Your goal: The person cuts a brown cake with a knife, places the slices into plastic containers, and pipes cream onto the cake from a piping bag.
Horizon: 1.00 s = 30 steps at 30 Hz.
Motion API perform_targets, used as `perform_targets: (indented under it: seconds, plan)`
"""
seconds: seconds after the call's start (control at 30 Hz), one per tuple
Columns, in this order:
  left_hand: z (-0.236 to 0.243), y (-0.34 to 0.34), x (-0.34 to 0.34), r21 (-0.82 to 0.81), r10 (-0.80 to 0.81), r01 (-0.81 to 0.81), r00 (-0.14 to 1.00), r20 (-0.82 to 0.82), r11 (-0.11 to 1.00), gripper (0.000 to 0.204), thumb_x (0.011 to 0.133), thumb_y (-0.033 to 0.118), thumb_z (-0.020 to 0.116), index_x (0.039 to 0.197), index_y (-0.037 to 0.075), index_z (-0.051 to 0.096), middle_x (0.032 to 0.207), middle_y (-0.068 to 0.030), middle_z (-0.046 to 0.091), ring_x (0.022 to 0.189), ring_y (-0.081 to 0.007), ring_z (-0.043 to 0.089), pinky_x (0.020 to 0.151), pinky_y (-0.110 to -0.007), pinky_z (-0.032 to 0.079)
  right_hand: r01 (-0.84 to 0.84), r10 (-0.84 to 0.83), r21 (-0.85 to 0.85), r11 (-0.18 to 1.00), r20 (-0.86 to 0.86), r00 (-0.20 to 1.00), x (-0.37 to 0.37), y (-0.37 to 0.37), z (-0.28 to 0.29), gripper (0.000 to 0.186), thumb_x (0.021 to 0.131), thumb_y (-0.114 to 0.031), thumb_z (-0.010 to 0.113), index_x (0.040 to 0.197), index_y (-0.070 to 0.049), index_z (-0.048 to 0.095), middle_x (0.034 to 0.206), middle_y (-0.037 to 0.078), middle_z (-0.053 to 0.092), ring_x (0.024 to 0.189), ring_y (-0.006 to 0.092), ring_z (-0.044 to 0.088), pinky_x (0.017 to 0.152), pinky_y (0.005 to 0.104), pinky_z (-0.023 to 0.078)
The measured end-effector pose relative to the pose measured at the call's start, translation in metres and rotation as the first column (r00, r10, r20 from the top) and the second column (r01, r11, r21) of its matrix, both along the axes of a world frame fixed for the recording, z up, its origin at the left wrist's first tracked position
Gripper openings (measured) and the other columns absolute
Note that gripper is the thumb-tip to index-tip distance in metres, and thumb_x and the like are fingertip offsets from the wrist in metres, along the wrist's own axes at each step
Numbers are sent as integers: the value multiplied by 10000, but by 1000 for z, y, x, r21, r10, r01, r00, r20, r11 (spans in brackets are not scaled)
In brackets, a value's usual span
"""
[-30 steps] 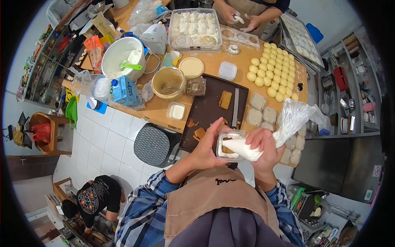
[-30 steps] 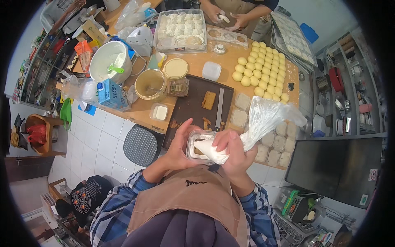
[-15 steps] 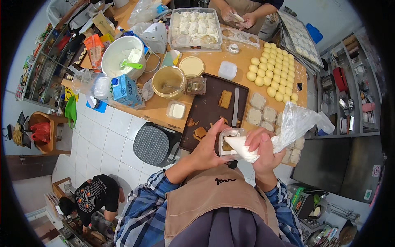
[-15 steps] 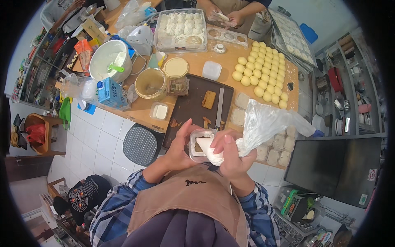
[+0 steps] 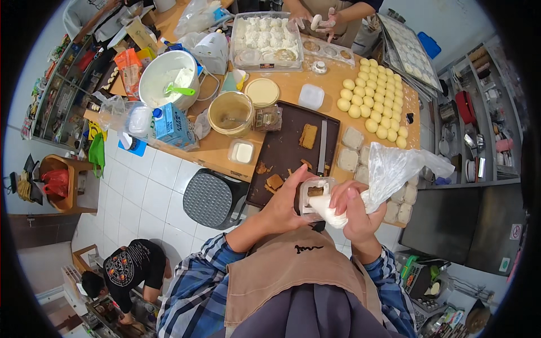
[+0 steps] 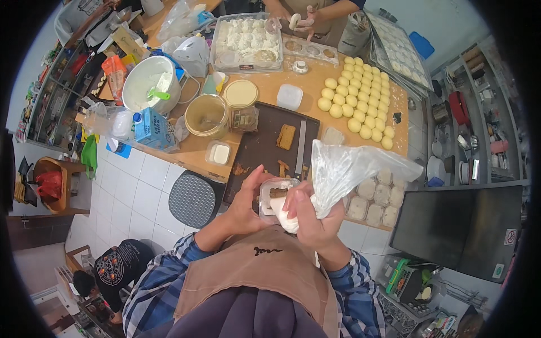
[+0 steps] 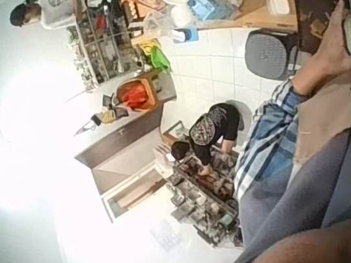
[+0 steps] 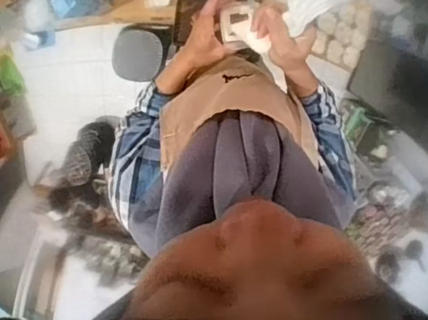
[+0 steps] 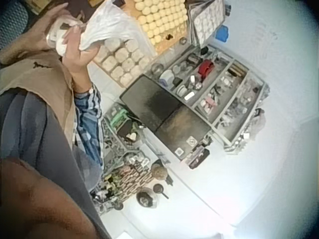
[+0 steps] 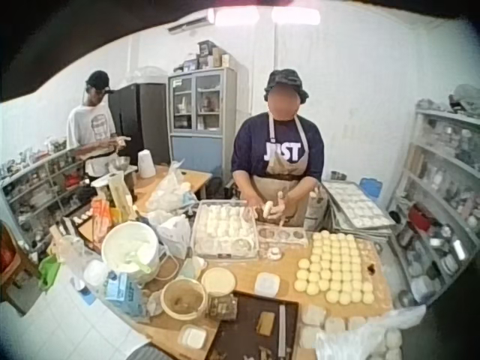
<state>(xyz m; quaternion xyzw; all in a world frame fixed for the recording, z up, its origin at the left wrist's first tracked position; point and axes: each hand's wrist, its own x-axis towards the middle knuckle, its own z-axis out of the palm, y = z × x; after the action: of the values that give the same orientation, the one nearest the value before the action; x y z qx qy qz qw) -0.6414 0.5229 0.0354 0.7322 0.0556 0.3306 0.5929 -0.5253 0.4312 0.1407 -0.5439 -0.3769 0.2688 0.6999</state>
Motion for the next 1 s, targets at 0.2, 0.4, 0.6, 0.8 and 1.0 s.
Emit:
perform_targets:
  seconds: [0.2,0.4,0.6,0.8,1.0]
  plan:
    - [4,1,-1,26,-11,13,998,-54,1000,1016,618,92,795,1385,12,134,1206,-182,468,1109,-307,493,957,-371,375,88,-88,32,996,10,996,4,3,-3,324,887,-60,424,567,-28,470,538,87,483,538,186,499,567,326,415]
    - [4,4,-4,42,9,-4,995,-103,999,1008,617,99,791,1383,7,142,1204,-177,469,1106,-314,490,964,-367,369,-19,18,-44,999,-17,1000,1,-7,-4,312,884,-43,421,575,-31,467,532,81,476,521,183,486,555,327,410]
    - [3,3,-1,11,-24,25,997,-67,1000,1007,615,86,788,1385,11,143,1204,-179,470,1101,-315,494,959,-376,373,20,-30,134,991,69,997,16,1,-16,33,868,35,437,893,47,457,572,61,502,520,139,512,509,277,435]
    - [7,8,-5,136,29,-16,995,-93,991,1080,619,111,814,1416,73,87,1192,-178,494,1108,-286,510,940,-395,401,28,-28,-26,999,-12,1000,3,-8,-2,319,877,-26,401,562,-34,446,513,77,459,490,180,472,513,318,394]
    - [13,7,-3,101,-4,16,993,-118,995,984,625,95,792,1376,6,164,1207,-185,471,1098,-322,493,956,-379,372,129,-129,26,991,-4,992,13,3,-7,319,876,-26,403,561,-37,447,506,72,455,486,177,475,508,313,394]
